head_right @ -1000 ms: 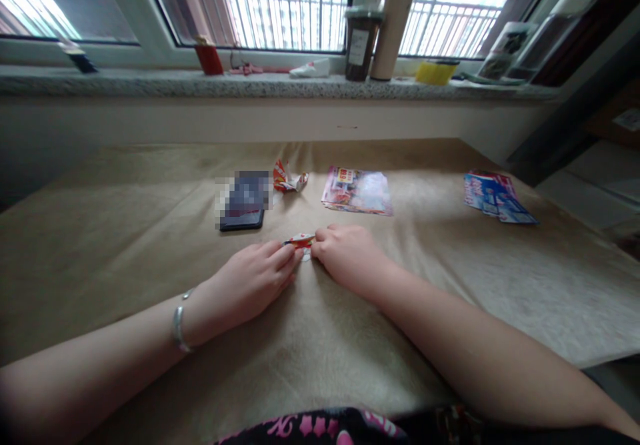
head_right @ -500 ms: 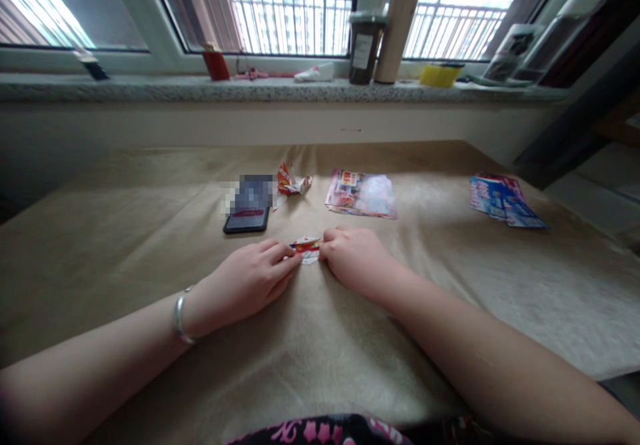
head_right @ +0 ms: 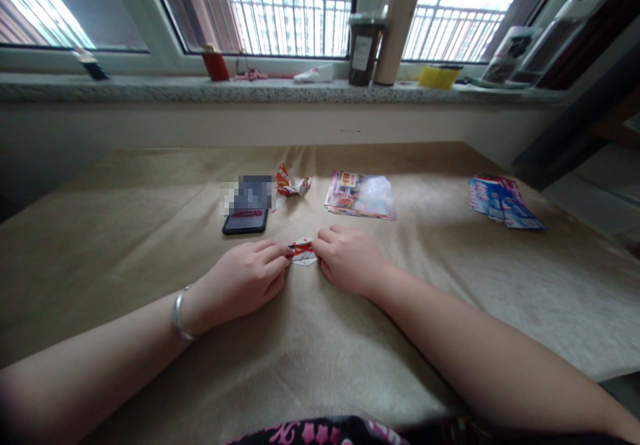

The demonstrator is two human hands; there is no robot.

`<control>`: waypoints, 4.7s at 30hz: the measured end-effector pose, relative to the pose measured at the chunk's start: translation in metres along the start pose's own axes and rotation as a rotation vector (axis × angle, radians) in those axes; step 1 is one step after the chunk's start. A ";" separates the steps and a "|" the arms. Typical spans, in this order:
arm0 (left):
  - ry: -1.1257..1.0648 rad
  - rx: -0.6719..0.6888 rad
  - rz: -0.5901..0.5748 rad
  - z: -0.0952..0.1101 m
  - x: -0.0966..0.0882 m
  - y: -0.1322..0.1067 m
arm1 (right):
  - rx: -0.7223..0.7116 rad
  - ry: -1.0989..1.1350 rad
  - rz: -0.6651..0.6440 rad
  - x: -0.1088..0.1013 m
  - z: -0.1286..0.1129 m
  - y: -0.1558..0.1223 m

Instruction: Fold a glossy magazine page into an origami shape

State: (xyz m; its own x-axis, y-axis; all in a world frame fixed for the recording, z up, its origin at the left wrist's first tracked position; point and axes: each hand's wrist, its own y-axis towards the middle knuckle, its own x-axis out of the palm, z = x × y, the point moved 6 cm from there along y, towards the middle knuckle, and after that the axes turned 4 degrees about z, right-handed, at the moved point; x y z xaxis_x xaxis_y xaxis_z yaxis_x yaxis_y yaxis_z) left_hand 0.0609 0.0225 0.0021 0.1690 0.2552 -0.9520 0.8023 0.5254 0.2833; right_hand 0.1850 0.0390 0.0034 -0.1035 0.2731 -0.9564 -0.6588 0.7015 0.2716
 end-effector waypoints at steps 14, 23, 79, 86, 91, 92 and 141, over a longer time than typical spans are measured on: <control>-0.128 -0.063 0.054 -0.010 -0.003 0.001 | 0.059 0.213 0.058 0.008 0.008 0.002; -0.288 -0.189 0.234 -0.020 -0.005 -0.001 | 0.020 0.285 0.110 0.004 0.006 0.002; -0.391 -0.043 0.195 -0.019 -0.001 0.003 | -0.115 0.231 0.234 0.002 -0.006 0.007; -0.372 -0.080 0.107 -0.021 0.006 0.002 | -0.112 0.240 0.158 0.006 -0.003 0.007; -0.333 -0.068 0.085 -0.021 0.005 0.003 | -0.166 0.242 0.142 0.003 -0.005 0.006; -0.321 -0.065 0.072 -0.020 0.005 0.003 | -0.176 0.226 0.138 0.002 -0.007 0.005; -0.164 0.031 0.025 -0.008 -0.008 -0.002 | 0.135 0.489 0.071 0.009 -0.005 0.008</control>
State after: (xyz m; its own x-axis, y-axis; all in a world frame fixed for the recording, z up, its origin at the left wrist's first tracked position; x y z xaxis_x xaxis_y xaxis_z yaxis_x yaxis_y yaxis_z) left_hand 0.0535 0.0261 0.0106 0.2783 0.1306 -0.9516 0.8136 0.4945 0.3059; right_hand 0.1748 0.0438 -0.0038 -0.5024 0.0055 -0.8646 -0.5390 0.7799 0.3181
